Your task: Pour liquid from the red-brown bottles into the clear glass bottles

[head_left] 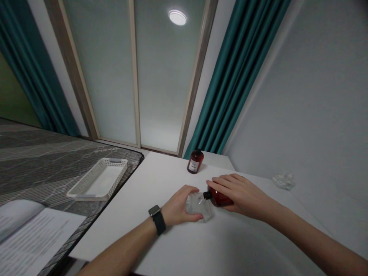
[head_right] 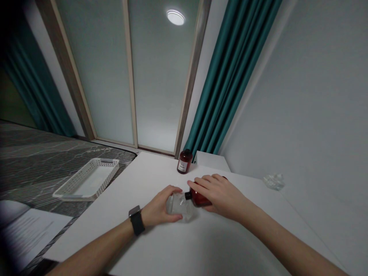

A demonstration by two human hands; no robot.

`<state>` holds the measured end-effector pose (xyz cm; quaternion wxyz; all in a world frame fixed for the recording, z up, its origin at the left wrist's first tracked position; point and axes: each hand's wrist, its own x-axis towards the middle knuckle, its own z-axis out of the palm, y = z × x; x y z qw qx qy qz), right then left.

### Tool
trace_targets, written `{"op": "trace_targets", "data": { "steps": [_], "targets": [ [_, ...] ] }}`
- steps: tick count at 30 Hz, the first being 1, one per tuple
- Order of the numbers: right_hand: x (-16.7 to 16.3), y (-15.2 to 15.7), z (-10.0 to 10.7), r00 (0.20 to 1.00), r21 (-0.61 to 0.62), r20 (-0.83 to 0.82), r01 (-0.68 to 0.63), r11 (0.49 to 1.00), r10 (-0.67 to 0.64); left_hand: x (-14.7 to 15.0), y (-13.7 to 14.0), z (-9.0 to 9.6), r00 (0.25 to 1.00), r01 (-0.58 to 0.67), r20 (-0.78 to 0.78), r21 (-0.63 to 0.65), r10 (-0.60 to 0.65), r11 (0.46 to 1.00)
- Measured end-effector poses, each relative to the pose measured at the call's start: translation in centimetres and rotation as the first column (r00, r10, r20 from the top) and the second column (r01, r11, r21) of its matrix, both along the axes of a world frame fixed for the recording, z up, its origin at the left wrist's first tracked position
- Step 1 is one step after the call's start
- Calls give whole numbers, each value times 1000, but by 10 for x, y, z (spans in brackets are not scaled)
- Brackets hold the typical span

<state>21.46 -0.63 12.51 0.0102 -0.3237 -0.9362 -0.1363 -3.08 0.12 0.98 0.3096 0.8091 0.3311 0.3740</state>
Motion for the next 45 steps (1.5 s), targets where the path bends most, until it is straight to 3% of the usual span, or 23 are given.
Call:
{"op": "trace_targets", "data": {
  "steps": [45],
  "targets": [
    [-4, -1, 5, 999, 7, 42, 3, 1000, -3, 0, 0, 0, 1000, 5, -16, -4, -5, 1000]
  ]
}}
